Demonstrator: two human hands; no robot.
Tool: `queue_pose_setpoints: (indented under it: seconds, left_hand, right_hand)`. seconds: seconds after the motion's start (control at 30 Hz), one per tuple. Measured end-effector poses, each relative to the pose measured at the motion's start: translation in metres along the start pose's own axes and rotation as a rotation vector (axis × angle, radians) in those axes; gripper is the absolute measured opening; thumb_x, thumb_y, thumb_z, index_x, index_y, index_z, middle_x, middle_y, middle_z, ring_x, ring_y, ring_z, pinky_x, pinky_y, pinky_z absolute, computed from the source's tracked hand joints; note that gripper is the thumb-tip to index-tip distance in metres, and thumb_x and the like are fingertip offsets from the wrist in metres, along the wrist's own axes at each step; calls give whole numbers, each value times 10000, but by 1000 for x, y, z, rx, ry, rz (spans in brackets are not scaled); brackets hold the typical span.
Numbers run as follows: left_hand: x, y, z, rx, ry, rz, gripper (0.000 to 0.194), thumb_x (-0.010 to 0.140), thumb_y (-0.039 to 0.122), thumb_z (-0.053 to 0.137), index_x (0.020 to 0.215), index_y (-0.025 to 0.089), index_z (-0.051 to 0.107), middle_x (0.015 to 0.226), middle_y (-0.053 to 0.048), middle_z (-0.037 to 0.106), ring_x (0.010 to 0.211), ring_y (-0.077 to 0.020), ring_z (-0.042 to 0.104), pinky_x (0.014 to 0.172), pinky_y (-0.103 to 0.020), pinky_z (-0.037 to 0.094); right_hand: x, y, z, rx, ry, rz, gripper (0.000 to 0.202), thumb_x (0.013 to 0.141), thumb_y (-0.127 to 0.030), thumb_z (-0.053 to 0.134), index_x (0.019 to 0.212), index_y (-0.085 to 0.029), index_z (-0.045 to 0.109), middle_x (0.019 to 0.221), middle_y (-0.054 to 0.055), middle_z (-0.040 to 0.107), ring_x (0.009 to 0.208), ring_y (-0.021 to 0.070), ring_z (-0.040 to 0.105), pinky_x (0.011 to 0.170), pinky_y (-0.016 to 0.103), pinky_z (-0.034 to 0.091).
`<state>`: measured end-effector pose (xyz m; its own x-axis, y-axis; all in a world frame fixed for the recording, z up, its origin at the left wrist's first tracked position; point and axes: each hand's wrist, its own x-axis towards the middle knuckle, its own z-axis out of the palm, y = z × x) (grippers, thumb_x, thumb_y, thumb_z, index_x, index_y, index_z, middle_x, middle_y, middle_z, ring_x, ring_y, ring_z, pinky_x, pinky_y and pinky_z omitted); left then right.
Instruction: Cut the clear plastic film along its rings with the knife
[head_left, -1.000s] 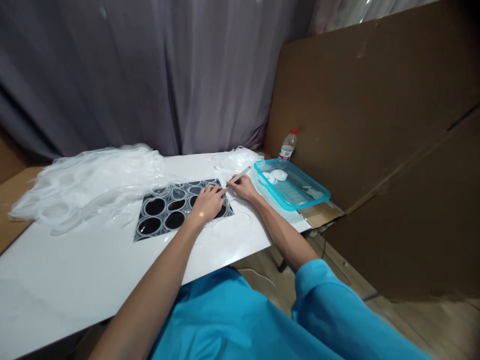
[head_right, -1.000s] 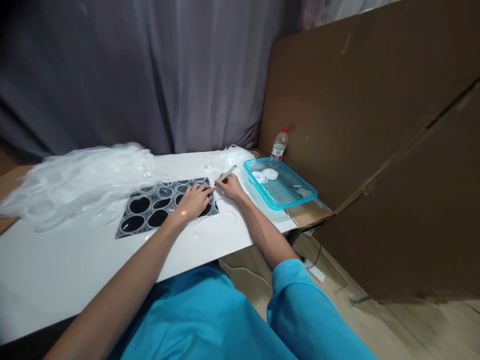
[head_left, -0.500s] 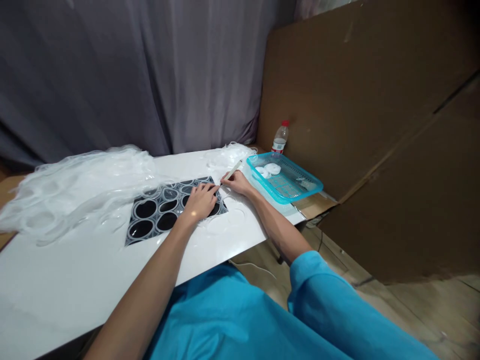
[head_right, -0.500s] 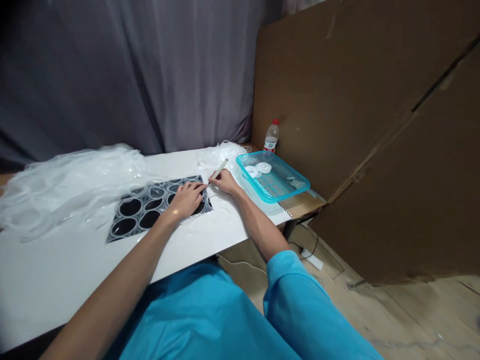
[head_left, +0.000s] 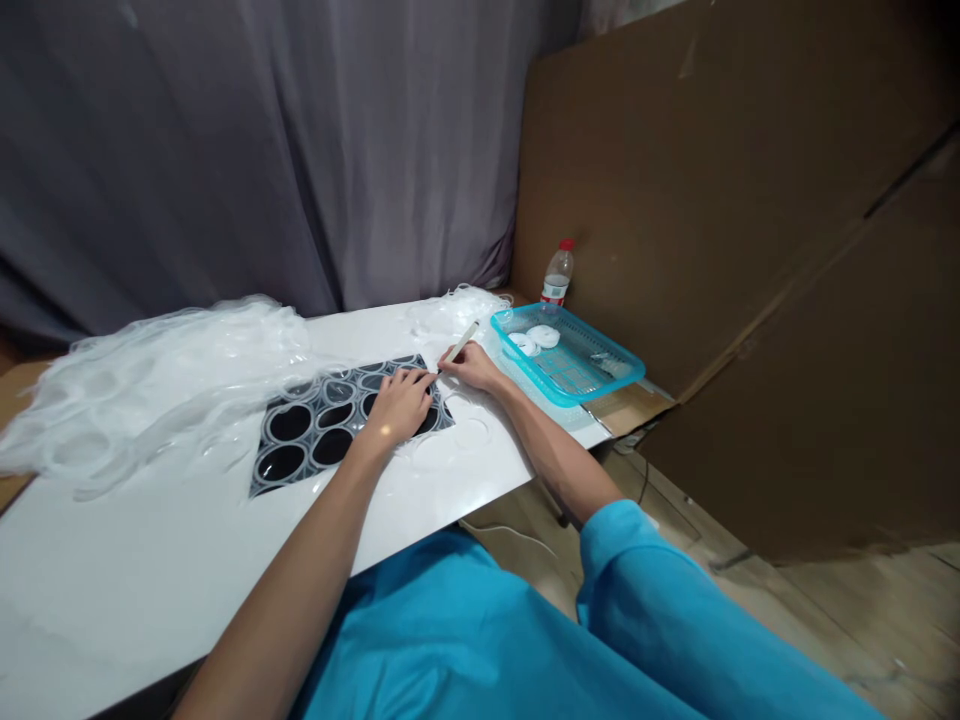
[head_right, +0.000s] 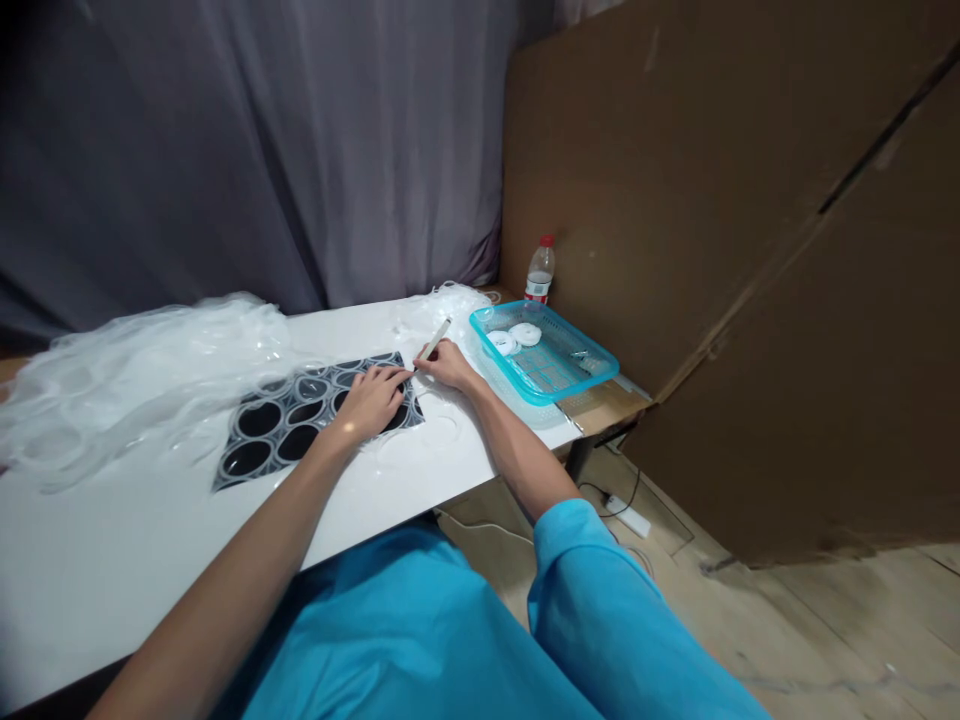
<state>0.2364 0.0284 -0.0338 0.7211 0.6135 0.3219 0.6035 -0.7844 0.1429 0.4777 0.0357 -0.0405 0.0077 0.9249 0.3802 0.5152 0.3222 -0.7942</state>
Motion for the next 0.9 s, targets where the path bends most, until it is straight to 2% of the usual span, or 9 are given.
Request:
queue_pose_setpoints:
  seconds: [0.33, 0.53, 0.77, 0.9]
  left_hand:
    - [1, 1, 1, 5, 11, -8, 481, 1084, 243, 485, 1537, 316, 630, 1561, -78, 652, 1409, -342, 533, 1151, -534, 411]
    - [1, 2, 0, 7, 3, -11, 492, 1076, 250, 483, 1544, 290, 629, 1560, -92, 648, 1400, -346, 537, 1154, -544, 418]
    - [1, 4, -2, 7, -16, -20, 475, 1086, 261, 463, 1533, 275, 622, 1576, -104, 634, 1413, -346, 528, 1160, -543, 406]
    - [0, 5, -5, 1, -14, -28, 484, 1086, 243, 455, 1543, 278, 612, 1569, -102, 643, 1425, -328, 527, 1163, -526, 405]
  right_hand:
    - [-3, -10, 0, -34, -11, -28, 156, 870, -304, 756, 833, -156, 788, 793, 36, 755, 759, 177, 665, 714, 258, 480]
    - [-10, -25, 0, -248, -83, -163, 129, 945, -266, 711, 857, -174, 732, 766, 21, 720, 727, 167, 613, 702, 262, 408]
    - [-15, -36, 4, -386, -116, -205, 132, 963, -210, 684, 837, -205, 721, 832, 51, 714, 802, 204, 630, 759, 281, 405]
    - [-18, -36, 5, -328, -96, -174, 101, 945, -208, 701, 859, -192, 750, 901, 77, 756, 873, 219, 647, 802, 288, 435]
